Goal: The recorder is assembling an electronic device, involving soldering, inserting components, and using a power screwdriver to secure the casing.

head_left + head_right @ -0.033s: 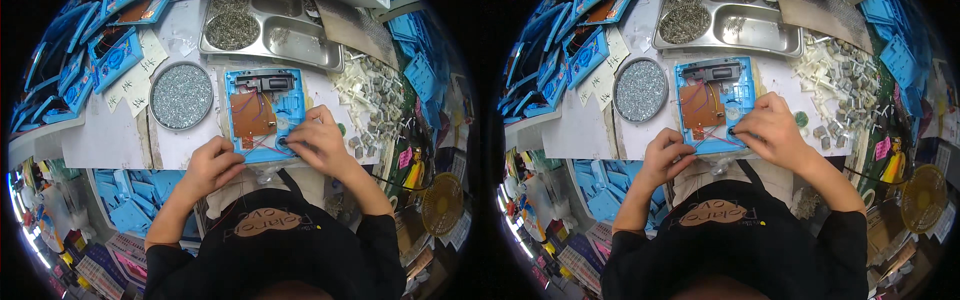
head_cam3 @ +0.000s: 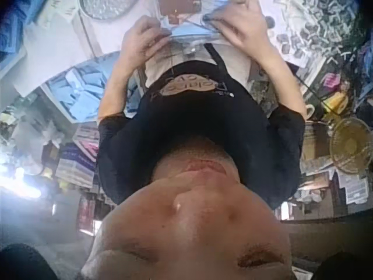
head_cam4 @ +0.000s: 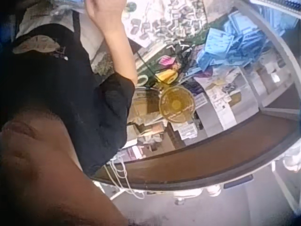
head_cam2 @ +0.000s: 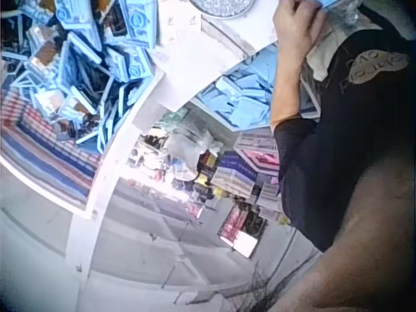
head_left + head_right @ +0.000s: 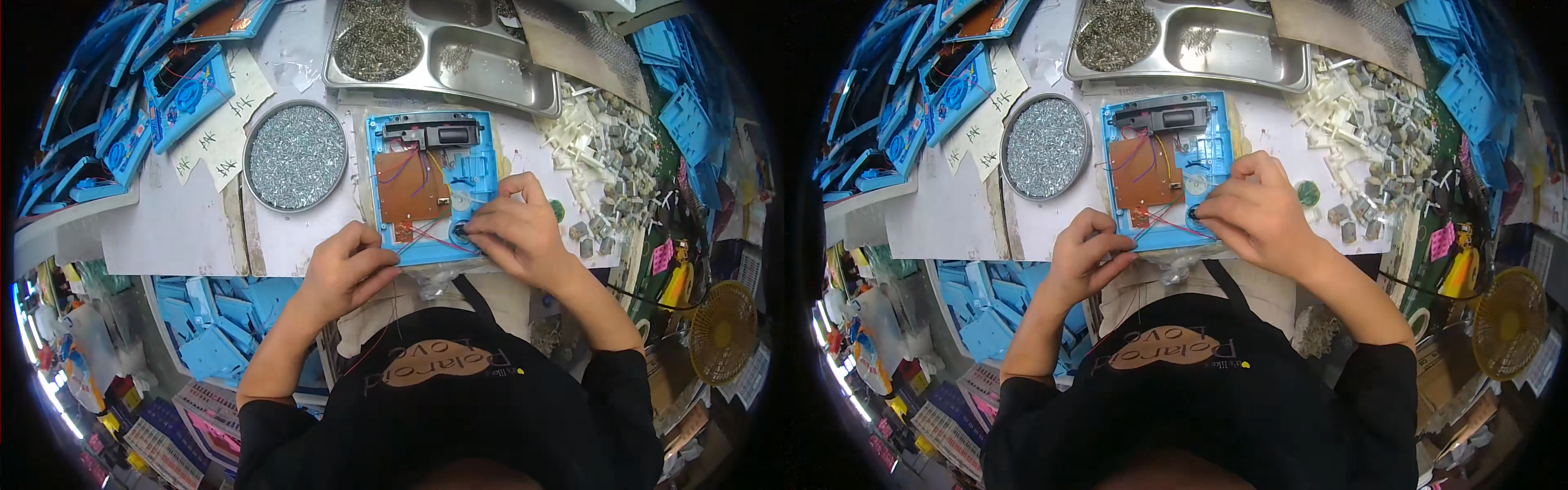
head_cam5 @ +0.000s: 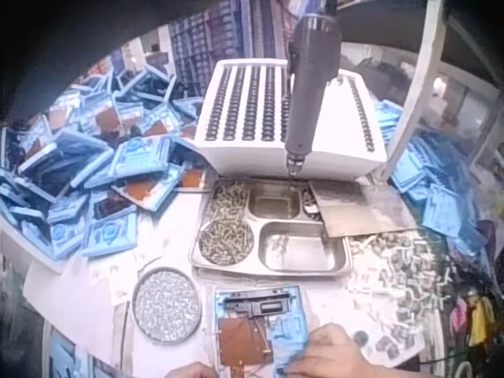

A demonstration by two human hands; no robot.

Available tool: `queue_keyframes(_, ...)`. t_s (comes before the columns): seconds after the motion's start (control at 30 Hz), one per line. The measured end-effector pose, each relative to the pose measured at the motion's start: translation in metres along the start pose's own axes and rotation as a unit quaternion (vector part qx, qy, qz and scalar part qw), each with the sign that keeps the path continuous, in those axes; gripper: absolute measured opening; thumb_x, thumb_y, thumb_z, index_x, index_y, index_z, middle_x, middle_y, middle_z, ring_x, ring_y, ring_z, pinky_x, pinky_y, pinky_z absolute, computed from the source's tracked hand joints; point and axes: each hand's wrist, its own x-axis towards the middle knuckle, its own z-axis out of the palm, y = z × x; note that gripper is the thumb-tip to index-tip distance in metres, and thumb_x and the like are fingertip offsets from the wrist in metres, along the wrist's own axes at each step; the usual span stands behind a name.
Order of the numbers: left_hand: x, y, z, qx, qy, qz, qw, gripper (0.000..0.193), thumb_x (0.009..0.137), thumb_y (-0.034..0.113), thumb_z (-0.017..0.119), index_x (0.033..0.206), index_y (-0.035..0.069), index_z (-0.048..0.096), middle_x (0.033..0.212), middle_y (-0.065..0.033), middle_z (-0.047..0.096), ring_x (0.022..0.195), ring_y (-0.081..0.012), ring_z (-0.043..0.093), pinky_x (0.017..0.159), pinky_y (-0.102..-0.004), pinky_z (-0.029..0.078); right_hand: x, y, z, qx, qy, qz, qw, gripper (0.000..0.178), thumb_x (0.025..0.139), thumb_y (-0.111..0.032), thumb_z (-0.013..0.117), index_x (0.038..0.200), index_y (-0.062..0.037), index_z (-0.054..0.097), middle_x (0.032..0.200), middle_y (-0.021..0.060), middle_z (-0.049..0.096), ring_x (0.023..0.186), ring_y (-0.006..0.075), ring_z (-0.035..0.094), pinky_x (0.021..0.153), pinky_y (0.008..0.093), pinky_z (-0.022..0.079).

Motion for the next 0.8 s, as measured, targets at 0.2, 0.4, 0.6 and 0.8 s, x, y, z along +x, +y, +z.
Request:
queue_keyframes(0.2, -0.001, 0.003, -0.001, 0.015, 0.011, -0.003, 1.000, 0.024, 0.074, 0.009, 0.086, 0.094, 0.007, 0.073, 0.090, -0.0079, 0.058, 0.073, -0.0237, 0.062, 0.062, -0.0347, 0.051, 0.003, -0.002, 0.005, -0.028, 0.027, -0.035, 0.999, 0.030, 0.070, -0.014, 0.086, 0.097, -0.0124, 0.074, 0.099, 0.0012, 0.072, 0.095, 0.0296, 0.056, 0.083, 0.0379, 0.048)
queue_keyframes(0.4, -0.002, 0.003, 0.000, 0.016, 0.007, -0.004, 1.000, 0.025, 0.073, 0.007, 0.086, 0.095, 0.007, 0.074, 0.090, -0.0074, 0.055, 0.075, -0.0223, 0.059, 0.062, -0.0327, 0.048, -0.005, 0.018, 0.014, 0.035, 0.038, -0.050, 0.997, 0.030, 0.070, -0.017, 0.088, 0.098, -0.0129, 0.077, 0.113, 0.0025, 0.074, 0.100, 0.0291, 0.054, 0.086, 0.0388, 0.046)
queue_keyframes(0.6, 0.002, 0.004, 0.003, 0.007, 0.008, -0.003, 1.000, 0.026, 0.073, 0.007, 0.087, 0.095, 0.007, 0.073, 0.088, -0.0073, 0.057, 0.071, -0.0220, 0.059, 0.059, -0.0338, 0.048, -0.010, 0.021, 0.005, 0.038, 0.037, -0.048, 0.997, 0.031, 0.073, -0.020, 0.087, 0.102, -0.0128, 0.078, 0.113, 0.0017, 0.074, 0.104, 0.0297, 0.054, 0.089, 0.0401, 0.047)
queue_keyframes(0.8, -0.005, 0.012, 0.002, 0.024, -0.003, -0.040, 0.999, 0.025, 0.075, 0.007, 0.085, 0.096, 0.007, 0.073, 0.089, -0.0075, 0.056, 0.071, -0.0224, 0.060, 0.060, -0.0342, 0.048, -0.011, 0.042, -0.076, -0.181, 0.043, 0.137, 0.973, 0.019, 0.078, -0.017, 0.077, 0.096, -0.0103, 0.074, 0.104, 0.0081, 0.071, 0.102, 0.0309, 0.058, 0.092, 0.0447, 0.045)
